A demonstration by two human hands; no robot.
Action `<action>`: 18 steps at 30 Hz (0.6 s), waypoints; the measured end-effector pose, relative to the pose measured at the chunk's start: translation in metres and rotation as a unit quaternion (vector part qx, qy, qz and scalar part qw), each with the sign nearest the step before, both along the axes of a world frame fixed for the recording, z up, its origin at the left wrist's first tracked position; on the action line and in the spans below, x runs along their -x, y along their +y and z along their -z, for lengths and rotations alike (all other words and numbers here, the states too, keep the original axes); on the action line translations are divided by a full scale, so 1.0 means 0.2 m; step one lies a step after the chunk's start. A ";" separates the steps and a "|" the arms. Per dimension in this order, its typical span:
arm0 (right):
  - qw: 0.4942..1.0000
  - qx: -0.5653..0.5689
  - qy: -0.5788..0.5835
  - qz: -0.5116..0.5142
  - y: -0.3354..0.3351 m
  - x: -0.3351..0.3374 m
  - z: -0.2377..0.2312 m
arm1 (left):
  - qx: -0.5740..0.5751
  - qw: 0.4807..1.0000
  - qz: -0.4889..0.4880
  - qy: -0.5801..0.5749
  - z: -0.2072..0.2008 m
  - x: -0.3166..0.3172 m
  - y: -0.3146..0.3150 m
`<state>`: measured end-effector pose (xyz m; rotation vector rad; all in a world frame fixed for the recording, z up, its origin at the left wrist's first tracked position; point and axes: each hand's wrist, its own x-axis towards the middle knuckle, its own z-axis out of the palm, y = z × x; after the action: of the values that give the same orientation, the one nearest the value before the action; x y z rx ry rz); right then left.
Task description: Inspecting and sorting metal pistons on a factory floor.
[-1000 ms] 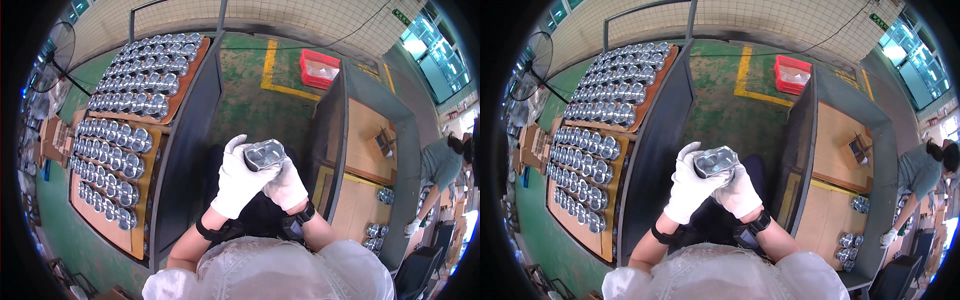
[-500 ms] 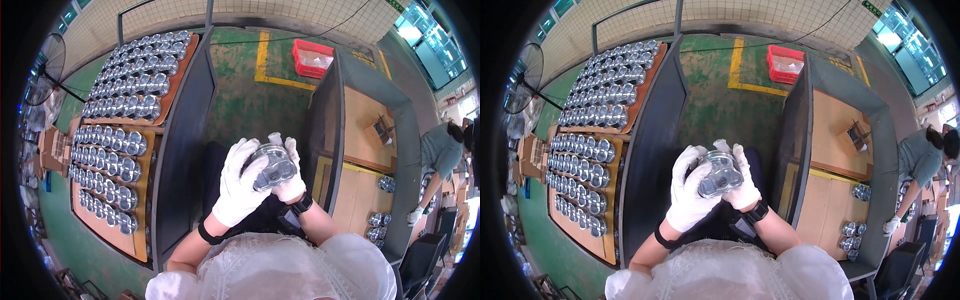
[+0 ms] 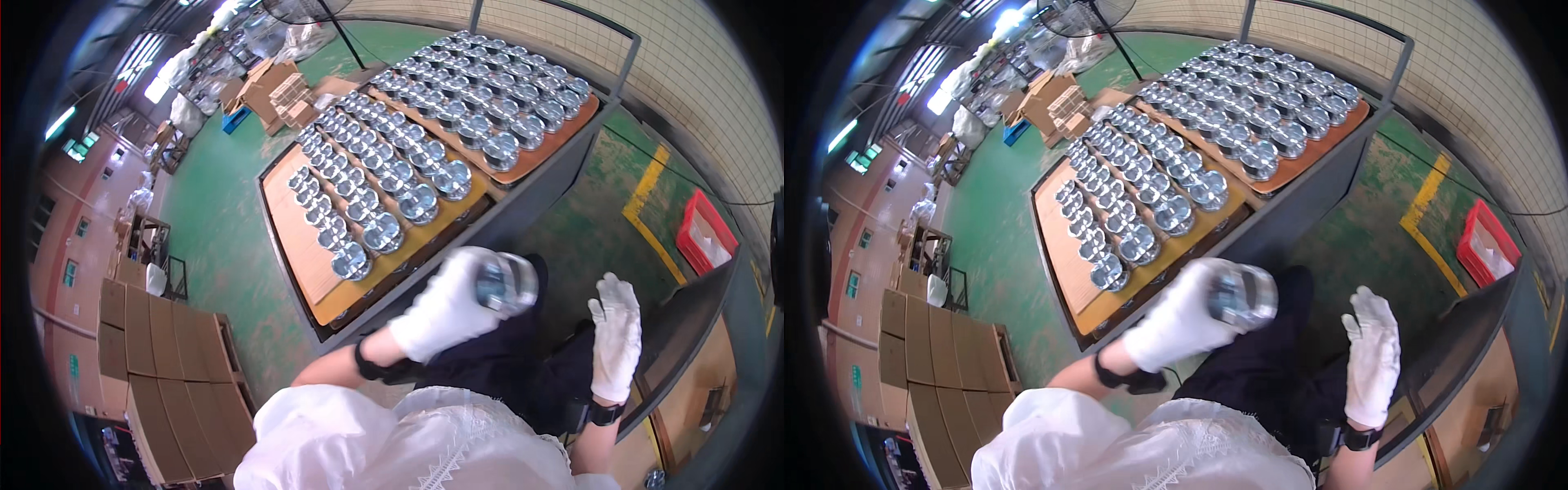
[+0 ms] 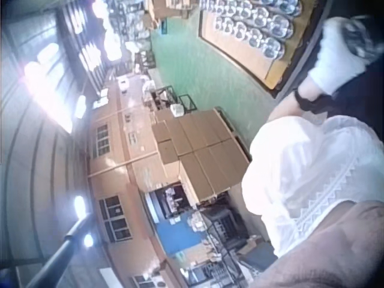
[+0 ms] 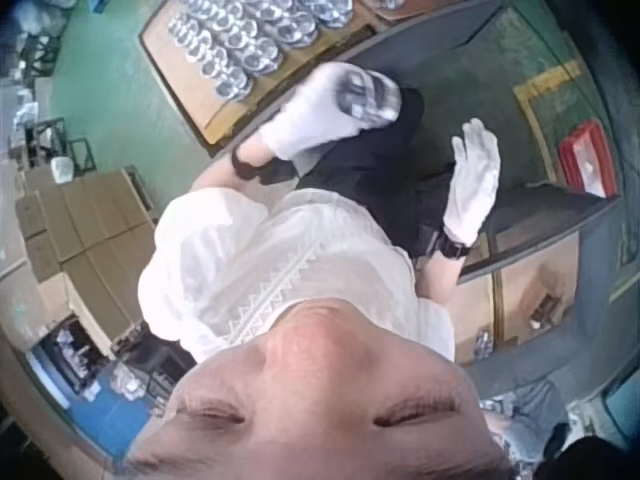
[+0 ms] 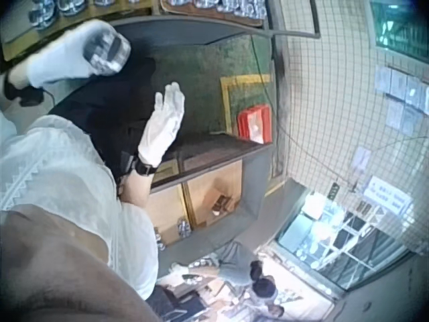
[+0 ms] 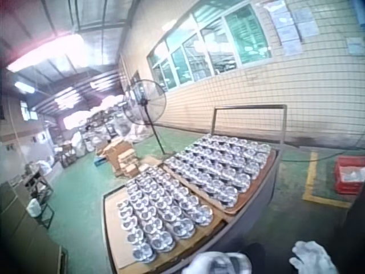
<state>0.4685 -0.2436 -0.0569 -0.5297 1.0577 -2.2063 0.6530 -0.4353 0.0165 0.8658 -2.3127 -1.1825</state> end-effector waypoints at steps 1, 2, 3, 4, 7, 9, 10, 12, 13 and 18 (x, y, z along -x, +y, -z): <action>1.000 0.000 0.012 0.000 0.03 0.03 0.03 | -0.043 0.998 -0.039 -0.036 -0.08 -0.08 -0.08; 1.000 -0.013 0.017 0.014 0.06 0.05 0.03 | -0.053 0.998 -0.042 -0.017 -0.17 -0.15 -0.18; 0.999 -0.026 0.023 0.030 0.09 0.07 0.02 | -0.063 0.997 -0.043 0.002 -0.25 -0.22 -0.30; 0.998 -0.032 0.014 0.050 0.13 0.10 0.04 | -0.059 0.992 -0.100 0.050 -0.17 -0.34 -0.48; 0.995 -0.057 -0.024 0.080 0.25 0.20 0.08 | 0.124 0.961 -0.247 -0.022 -0.25 -0.67 -0.95; 0.990 -0.088 -0.011 0.110 0.35 0.26 0.12 | 0.267 0.866 -0.365 -0.212 -0.24 -0.87 -1.34; 0.987 -0.107 0.000 0.122 0.40 0.29 0.14 | 0.240 0.861 -0.375 -0.248 -0.20 -1.01 -1.59; 0.974 -0.142 -0.019 0.178 0.50 0.32 0.16 | 0.171 0.854 -0.387 -0.302 -0.11 -1.14 -1.99; 0.965 -0.159 -0.020 0.208 0.54 0.32 0.15 | 0.131 0.851 -0.393 -0.322 -0.07 -1.17 -2.14; 0.947 -0.187 -0.017 0.262 0.89 0.35 0.18 | 0.175 0.840 -0.426 -0.287 0.32 -1.27 -2.69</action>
<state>0.3990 -0.0664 -0.0924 -0.0354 1.7015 -2.3431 0.9067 -0.9742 -0.0475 1.9908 -1.9779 -0.1026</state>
